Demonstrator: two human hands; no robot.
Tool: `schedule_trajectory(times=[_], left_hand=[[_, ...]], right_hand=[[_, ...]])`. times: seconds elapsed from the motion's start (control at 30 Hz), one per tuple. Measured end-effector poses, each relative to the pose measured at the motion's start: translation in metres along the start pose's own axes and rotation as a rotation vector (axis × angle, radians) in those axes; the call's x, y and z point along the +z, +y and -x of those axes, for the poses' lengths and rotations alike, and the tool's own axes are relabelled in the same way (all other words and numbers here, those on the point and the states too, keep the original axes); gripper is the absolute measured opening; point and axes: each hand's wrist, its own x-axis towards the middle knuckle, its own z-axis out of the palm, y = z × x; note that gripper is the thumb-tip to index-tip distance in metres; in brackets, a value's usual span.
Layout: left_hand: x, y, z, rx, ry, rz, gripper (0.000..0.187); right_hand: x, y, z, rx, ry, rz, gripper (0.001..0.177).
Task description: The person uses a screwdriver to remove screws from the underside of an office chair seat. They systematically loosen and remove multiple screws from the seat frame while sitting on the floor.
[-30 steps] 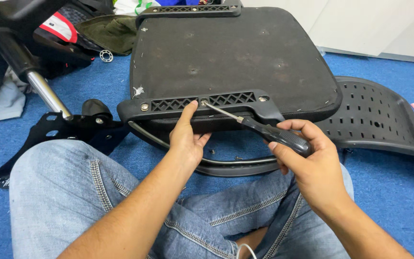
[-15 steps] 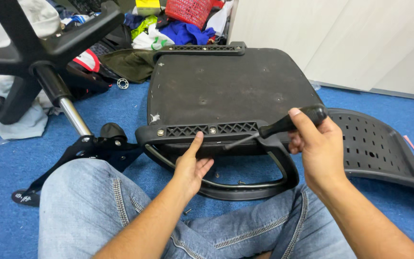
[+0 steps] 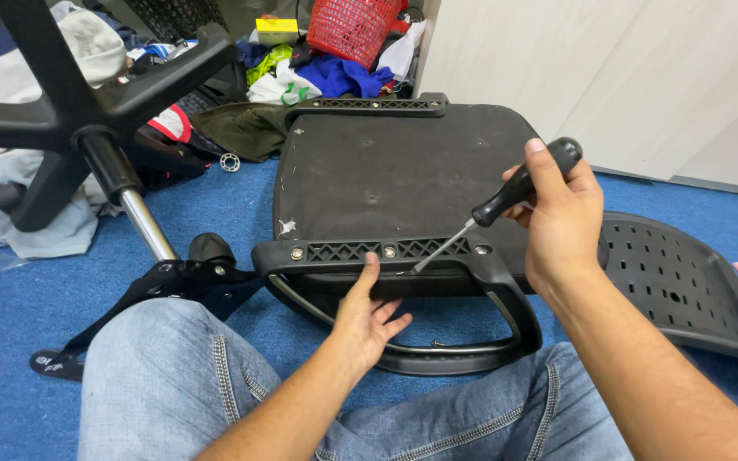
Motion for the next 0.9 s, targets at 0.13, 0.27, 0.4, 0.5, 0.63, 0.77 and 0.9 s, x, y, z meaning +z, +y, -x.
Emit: schedule_trajectory(times=[0.13, 0.27, 0.4, 0.5, 0.63, 0.77, 0.9], left_hand=[[0.012, -0.014, -0.003, 0.075, 0.012, 0.067, 0.087], [0.014, -0.021, -0.006, 0.161, 0.037, 0.083, 0.078], [0.014, -0.023, -0.006, 0.188, 0.029, 0.081, 0.078], [0.016, -0.021, -0.008, 0.177, 0.058, 0.104, 0.077], [0.018, -0.02, -0.009, 0.171, 0.09, 0.121, 0.076], [0.016, -0.022, -0.01, 0.187, 0.075, 0.118, 0.076], [0.016, -0.021, -0.01, 0.19, 0.058, 0.124, 0.074]], right_hand=[[0.0, 0.006, -0.005, -0.013, -0.014, 0.007, 0.022], [-0.002, 0.012, -0.007, 0.006, -0.005, 0.014, 0.022], [0.003, 0.016, -0.012, -0.007, 0.004, 0.032, 0.021], [0.01, 0.022, -0.012, -0.048, -0.067, 0.04, 0.023], [0.017, 0.026, -0.012, -0.07, -0.111, 0.044, 0.022], [0.02, 0.028, -0.014, -0.088, -0.137, 0.046, 0.021], [0.025, 0.031, -0.017, -0.088, -0.14, 0.042, 0.021]])
